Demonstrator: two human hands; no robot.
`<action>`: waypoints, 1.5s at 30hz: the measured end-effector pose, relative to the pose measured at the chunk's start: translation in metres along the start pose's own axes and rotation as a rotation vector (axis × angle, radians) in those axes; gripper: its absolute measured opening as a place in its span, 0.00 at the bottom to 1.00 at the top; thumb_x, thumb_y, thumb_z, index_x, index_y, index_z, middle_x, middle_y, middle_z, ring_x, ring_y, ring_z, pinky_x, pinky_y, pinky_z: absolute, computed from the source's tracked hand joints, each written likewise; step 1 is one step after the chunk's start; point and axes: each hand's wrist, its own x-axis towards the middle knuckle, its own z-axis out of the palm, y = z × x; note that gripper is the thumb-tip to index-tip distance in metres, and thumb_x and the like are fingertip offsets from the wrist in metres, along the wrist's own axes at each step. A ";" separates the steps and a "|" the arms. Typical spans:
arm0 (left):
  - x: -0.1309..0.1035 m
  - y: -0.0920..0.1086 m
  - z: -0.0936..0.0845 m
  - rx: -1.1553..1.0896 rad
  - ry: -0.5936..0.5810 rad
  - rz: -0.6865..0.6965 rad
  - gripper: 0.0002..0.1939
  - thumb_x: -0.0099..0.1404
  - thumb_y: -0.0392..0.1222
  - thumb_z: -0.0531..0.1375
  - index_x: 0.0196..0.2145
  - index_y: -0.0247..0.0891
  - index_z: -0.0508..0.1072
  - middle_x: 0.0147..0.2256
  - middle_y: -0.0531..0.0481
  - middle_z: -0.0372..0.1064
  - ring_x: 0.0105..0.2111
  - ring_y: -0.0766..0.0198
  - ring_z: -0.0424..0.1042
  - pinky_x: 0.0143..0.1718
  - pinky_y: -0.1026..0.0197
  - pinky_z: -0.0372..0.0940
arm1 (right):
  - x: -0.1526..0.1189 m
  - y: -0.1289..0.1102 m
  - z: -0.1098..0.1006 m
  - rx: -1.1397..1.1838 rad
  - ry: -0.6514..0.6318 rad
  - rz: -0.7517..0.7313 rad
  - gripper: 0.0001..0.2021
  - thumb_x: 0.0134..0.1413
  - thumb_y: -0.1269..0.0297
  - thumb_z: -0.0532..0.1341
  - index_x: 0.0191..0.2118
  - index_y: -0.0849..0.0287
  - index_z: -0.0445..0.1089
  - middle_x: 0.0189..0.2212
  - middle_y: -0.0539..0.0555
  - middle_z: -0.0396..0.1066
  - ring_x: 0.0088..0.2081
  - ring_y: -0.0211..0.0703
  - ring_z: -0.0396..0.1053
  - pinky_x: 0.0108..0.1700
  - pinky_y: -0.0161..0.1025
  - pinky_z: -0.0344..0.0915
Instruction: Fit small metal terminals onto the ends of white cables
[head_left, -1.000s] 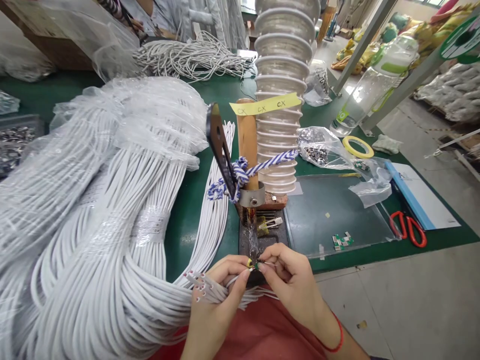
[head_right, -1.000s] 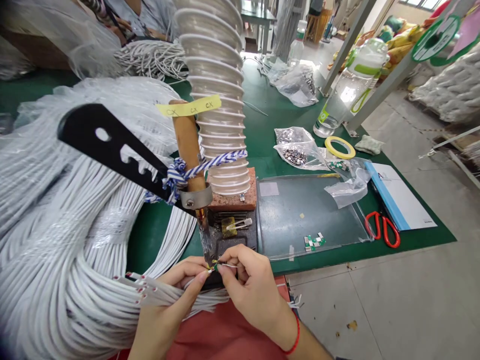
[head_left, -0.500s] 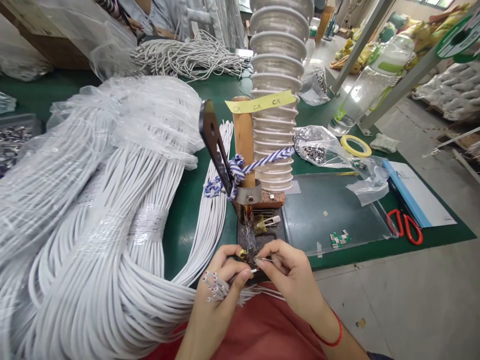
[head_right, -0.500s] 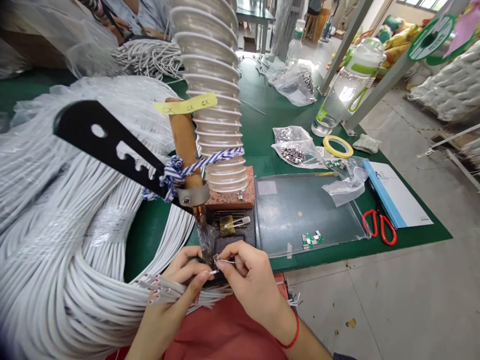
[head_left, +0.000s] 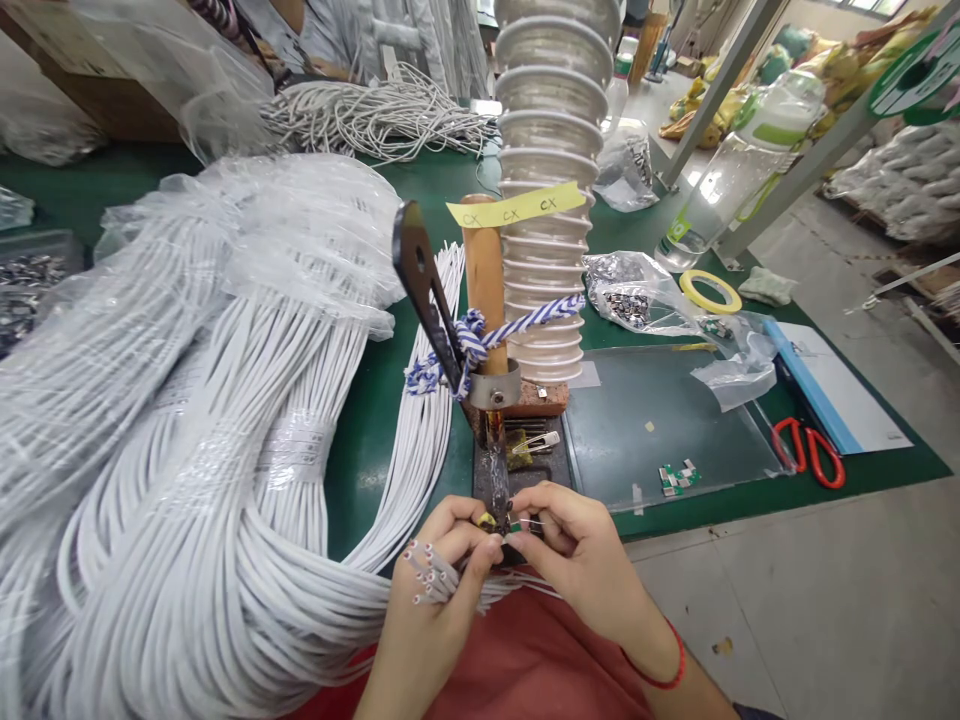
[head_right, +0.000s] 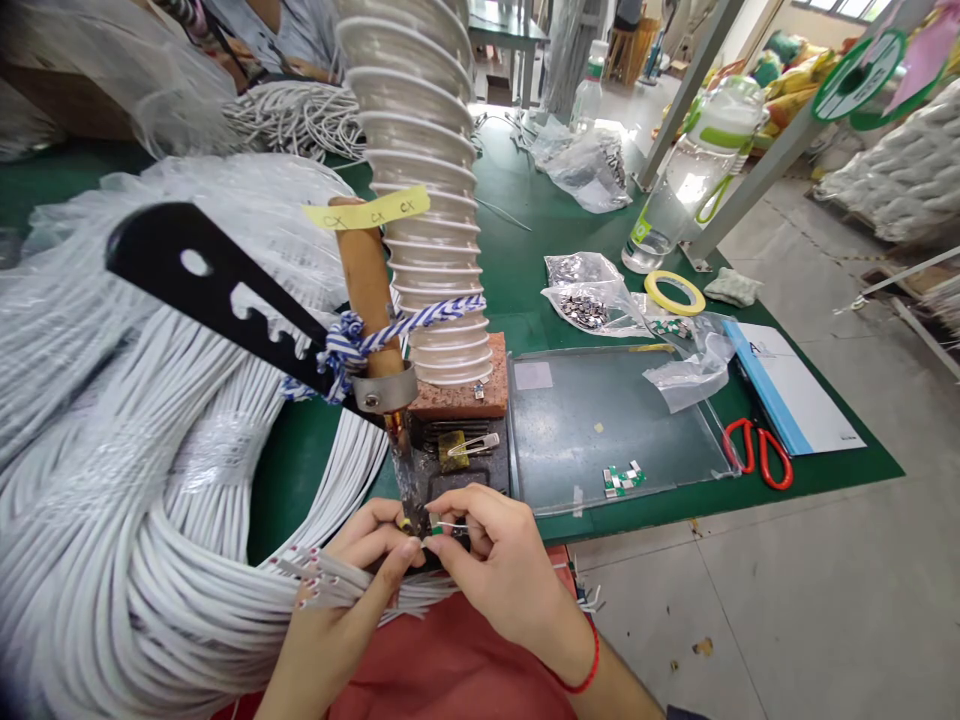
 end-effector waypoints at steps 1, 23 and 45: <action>0.001 0.000 -0.001 0.005 -0.002 0.007 0.13 0.68 0.38 0.57 0.26 0.40 0.77 0.35 0.50 0.70 0.33 0.63 0.74 0.35 0.65 0.68 | 0.000 0.000 0.000 -0.001 -0.002 0.000 0.06 0.56 0.72 0.63 0.40 0.60 0.74 0.22 0.42 0.51 0.21 0.34 0.44 0.23 0.34 0.45; 0.012 0.011 -0.003 -0.124 0.057 -0.009 0.10 0.62 0.33 0.59 0.23 0.38 0.74 0.29 0.49 0.75 0.28 0.63 0.75 0.30 0.66 0.69 | -0.007 0.002 0.011 0.085 0.126 -0.179 0.08 0.59 0.78 0.59 0.33 0.57 0.66 0.35 0.54 0.69 0.38 0.43 0.69 0.40 0.37 0.67; -0.009 0.006 -0.001 -0.344 0.109 -0.244 0.09 0.62 0.39 0.62 0.24 0.39 0.76 0.31 0.49 0.74 0.32 0.60 0.73 0.34 0.64 0.68 | -0.016 -0.001 0.008 0.025 0.086 -0.146 0.07 0.60 0.75 0.58 0.32 0.57 0.66 0.31 0.51 0.66 0.29 0.38 0.65 0.29 0.32 0.64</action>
